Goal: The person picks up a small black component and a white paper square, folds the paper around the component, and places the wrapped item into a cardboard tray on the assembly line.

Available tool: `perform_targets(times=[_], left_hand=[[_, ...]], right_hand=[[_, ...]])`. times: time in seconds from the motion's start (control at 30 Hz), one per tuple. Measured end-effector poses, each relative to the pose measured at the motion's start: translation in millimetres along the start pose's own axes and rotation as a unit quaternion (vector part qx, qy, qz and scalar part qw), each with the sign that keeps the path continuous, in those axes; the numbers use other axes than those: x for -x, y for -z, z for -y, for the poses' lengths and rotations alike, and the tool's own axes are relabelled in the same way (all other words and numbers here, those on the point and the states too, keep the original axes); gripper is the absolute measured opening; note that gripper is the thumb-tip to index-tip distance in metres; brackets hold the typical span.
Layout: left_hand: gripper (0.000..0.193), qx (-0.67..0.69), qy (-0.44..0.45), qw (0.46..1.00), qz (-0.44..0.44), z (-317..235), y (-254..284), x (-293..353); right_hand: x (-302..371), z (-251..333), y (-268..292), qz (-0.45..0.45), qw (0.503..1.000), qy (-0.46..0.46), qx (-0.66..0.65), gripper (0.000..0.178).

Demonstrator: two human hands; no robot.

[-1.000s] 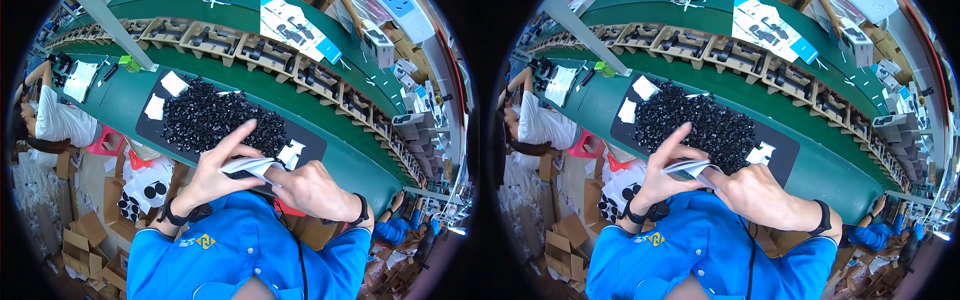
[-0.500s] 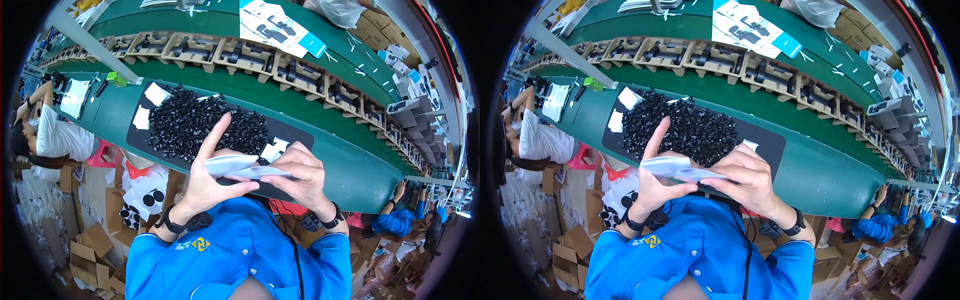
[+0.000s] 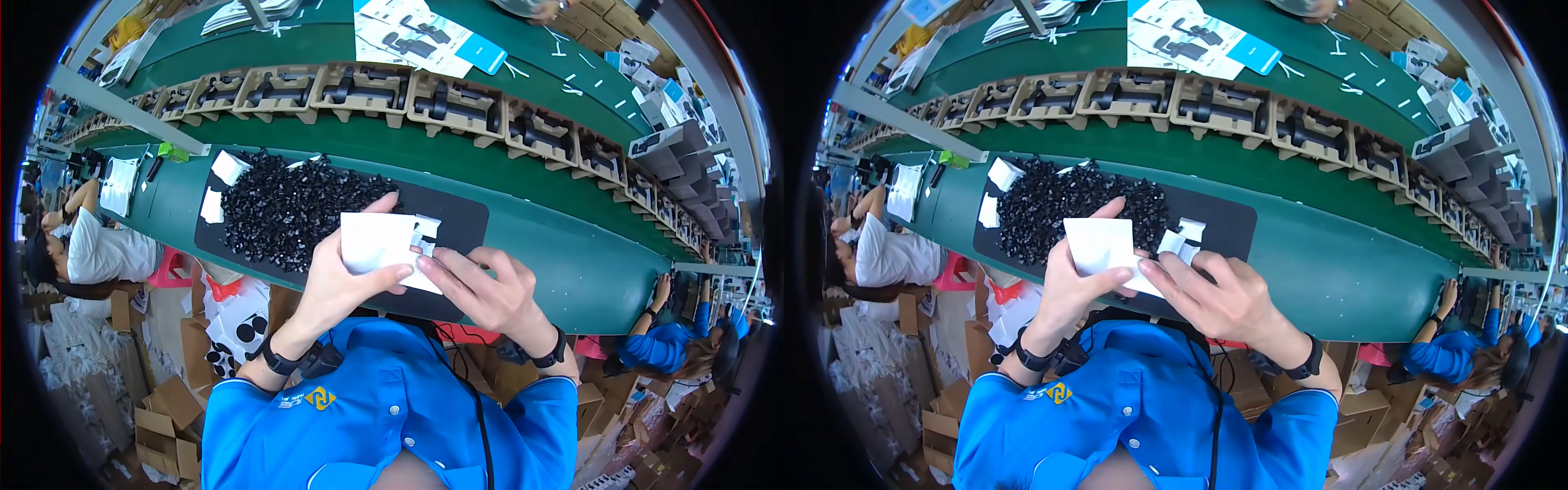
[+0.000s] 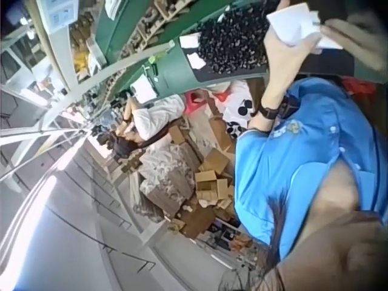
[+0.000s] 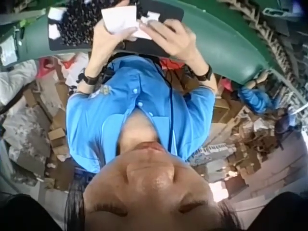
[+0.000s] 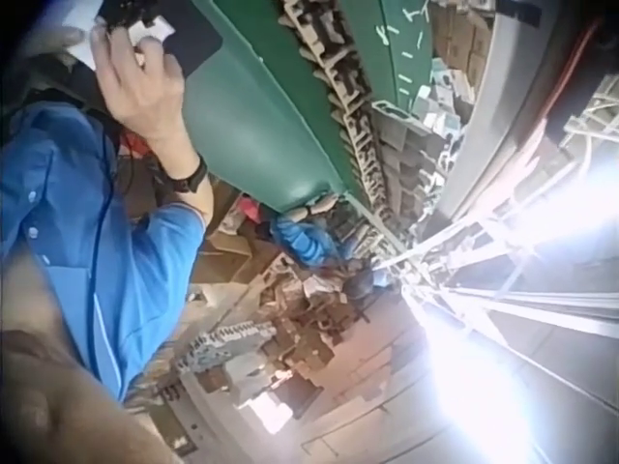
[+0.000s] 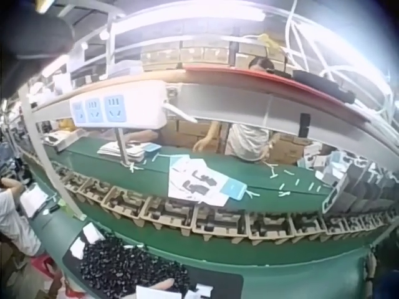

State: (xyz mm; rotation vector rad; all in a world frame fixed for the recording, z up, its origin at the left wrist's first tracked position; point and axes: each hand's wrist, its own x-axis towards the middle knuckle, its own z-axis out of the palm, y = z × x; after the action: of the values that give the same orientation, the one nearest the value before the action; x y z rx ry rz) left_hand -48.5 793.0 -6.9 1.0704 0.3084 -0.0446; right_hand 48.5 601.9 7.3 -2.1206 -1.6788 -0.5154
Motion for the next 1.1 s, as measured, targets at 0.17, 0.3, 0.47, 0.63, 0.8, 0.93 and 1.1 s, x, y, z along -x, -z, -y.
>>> perform_targets(times=[0.17, 0.3, 0.47, 0.63, 0.8, 0.93, 1.1], left_hand=[[0.072, -0.074, 0.043, 0.996, -0.025, -2, -18, -12], [0.072, -0.151, 0.006, 0.989, -0.010, 6, -35, -20], [0.059, -0.247, -0.046, 0.968, -0.011, 32, -56, -32], [0.055, -0.222, 0.081, 0.970, 0.052, 59, -63, -83], [0.035, -0.216, -0.022, 0.972, -0.091, 80, -35, -102], [0.032, -0.195, -0.023, 0.962, -0.190, 41, -20, -105], [0.032, -0.221, -0.003, 0.956, -0.192, 39, -15, -102]], right_hand=[[13, -16, 14, 0.047, 0.948, -0.176, -0.260, 0.040], [27, -41, 2, 0.081, 0.853, -0.276, -0.436, 0.030], [51, -66, -10, 0.027, 0.878, -0.190, -0.439, 0.013], [73, -87, -13, 0.088, 0.877, -0.233, -0.410, 0.007], [90, -158, -10, 0.001, 0.906, -0.237, -0.351, 0.010], [157, -293, -50, -0.164, 0.845, -0.495, 0.118, 0.007], [202, -365, -129, -0.098, 0.831, -0.484, 0.258, 0.009]])
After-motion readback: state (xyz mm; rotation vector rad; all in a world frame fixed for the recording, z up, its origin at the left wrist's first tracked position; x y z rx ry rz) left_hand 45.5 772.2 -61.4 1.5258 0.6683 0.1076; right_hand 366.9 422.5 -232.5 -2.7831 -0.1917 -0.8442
